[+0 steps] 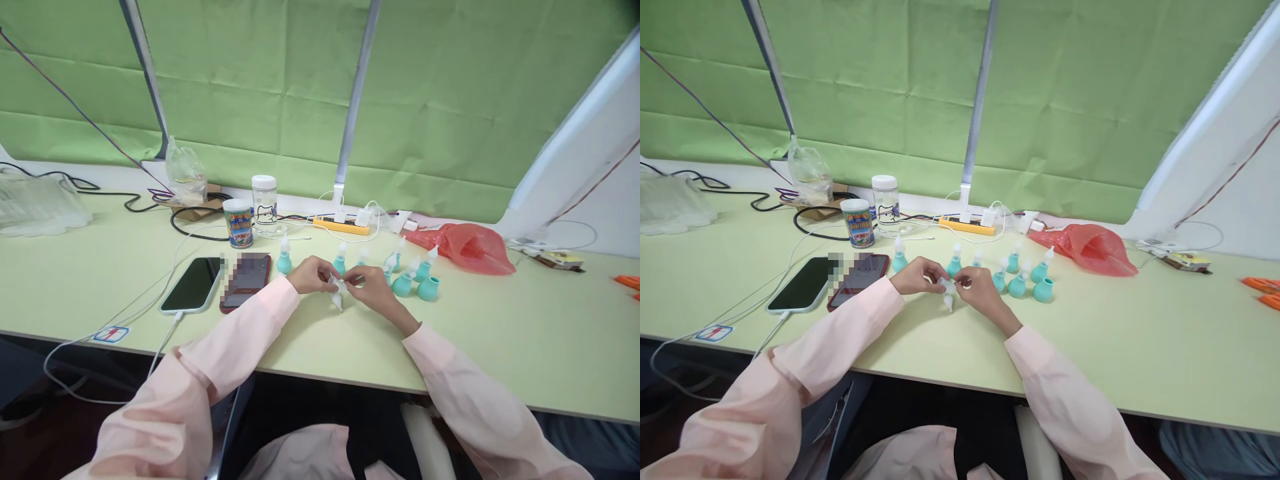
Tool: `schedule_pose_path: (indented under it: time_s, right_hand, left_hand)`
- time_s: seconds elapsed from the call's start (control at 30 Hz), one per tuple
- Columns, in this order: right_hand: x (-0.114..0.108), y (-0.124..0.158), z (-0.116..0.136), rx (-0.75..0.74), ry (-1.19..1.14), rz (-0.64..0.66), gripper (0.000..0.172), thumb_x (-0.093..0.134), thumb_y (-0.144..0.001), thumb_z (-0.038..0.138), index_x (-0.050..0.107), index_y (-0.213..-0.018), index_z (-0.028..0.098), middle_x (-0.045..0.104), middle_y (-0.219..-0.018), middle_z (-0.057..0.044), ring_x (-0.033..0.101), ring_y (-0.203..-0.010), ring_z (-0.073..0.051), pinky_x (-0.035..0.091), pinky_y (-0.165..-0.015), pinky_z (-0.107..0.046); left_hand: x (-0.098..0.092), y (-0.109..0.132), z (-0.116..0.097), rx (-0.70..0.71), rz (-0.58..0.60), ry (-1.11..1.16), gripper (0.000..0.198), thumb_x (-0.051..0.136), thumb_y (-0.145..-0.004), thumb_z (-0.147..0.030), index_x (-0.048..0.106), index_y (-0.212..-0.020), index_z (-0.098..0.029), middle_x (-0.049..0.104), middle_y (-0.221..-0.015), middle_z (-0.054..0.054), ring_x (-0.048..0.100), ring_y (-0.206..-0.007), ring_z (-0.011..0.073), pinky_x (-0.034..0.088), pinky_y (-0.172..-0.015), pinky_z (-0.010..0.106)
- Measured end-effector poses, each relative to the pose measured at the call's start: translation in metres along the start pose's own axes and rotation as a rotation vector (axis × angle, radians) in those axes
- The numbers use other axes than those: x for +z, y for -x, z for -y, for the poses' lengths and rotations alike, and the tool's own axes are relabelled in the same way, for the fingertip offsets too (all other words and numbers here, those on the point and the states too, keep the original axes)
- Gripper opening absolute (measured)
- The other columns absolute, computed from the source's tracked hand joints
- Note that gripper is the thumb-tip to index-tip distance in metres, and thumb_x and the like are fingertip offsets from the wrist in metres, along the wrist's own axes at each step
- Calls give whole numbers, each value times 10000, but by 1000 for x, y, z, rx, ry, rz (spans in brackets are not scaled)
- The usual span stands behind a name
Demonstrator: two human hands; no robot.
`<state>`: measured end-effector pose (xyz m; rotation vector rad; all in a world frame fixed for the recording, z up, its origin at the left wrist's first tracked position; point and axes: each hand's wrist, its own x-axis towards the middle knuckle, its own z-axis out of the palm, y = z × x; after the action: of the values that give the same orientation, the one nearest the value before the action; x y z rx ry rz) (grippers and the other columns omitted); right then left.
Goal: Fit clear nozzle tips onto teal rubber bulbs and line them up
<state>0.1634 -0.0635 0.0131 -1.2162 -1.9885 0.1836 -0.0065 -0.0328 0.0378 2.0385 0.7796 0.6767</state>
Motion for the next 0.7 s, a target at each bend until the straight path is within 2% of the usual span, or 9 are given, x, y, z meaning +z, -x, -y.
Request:
schedule_pose_path:
  time_s: [0.1,0.2,0.33,0.43,0.5,0.57,0.7]
  right_hand:
    - [-9,-3,0,79,-216,-70,91,544,-625,205,607,-663,152,615,-663,-34,565,-600,-132,483,-575,-253]
    - [-13,-5,1,128,-384,-98,125,598,-595,268,608,-650,156,614,-659,-37,570,-612,-145,498,-584,-280]
    - [-9,-2,8,99,-509,-35,172,632,-566,299,617,-663,157,616,-676,-42,572,-630,-151,502,-584,-286]
    - [-4,-1,12,83,-515,3,172,635,-568,286,623,-679,155,620,-701,-48,577,-645,-156,500,-592,-289]
    - [-4,-1,11,112,-521,-3,166,637,-568,278,623,-678,153,624,-705,-51,582,-649,-161,500,-594,-294]
    - [-4,-2,9,145,-533,-10,165,642,-565,277,621,-672,153,629,-699,-50,586,-650,-166,500,-599,-302]
    - [-8,-5,8,159,-577,-59,166,660,-543,272,619,-656,157,633,-681,-39,589,-653,-163,496,-634,-313]
  left_hand:
    - [3,0,7,-148,22,310,324,645,-524,-222,591,-808,-75,563,-535,18,518,-474,94,449,-501,241]
    - [5,1,14,-274,15,508,354,643,-561,-267,574,-861,-93,585,-535,38,538,-466,110,457,-488,255]
    - [10,1,20,-365,57,730,311,639,-587,-242,562,-844,-85,619,-584,79,584,-524,141,479,-542,265]
    - [13,2,22,-375,102,881,317,669,-539,-145,556,-825,-69,636,-671,113,609,-650,181,488,-635,278]
    - [14,3,22,-344,98,911,376,690,-493,-93,552,-841,-65,639,-709,115,608,-689,187,484,-679,281]
    - [14,4,21,-318,83,889,396,703,-487,-112,552,-850,-65,638,-706,109,609,-668,176,485,-672,275]
    - [14,3,20,-337,42,771,359,688,-533,-239,563,-820,-64,614,-586,75,576,-506,115,464,-512,212]
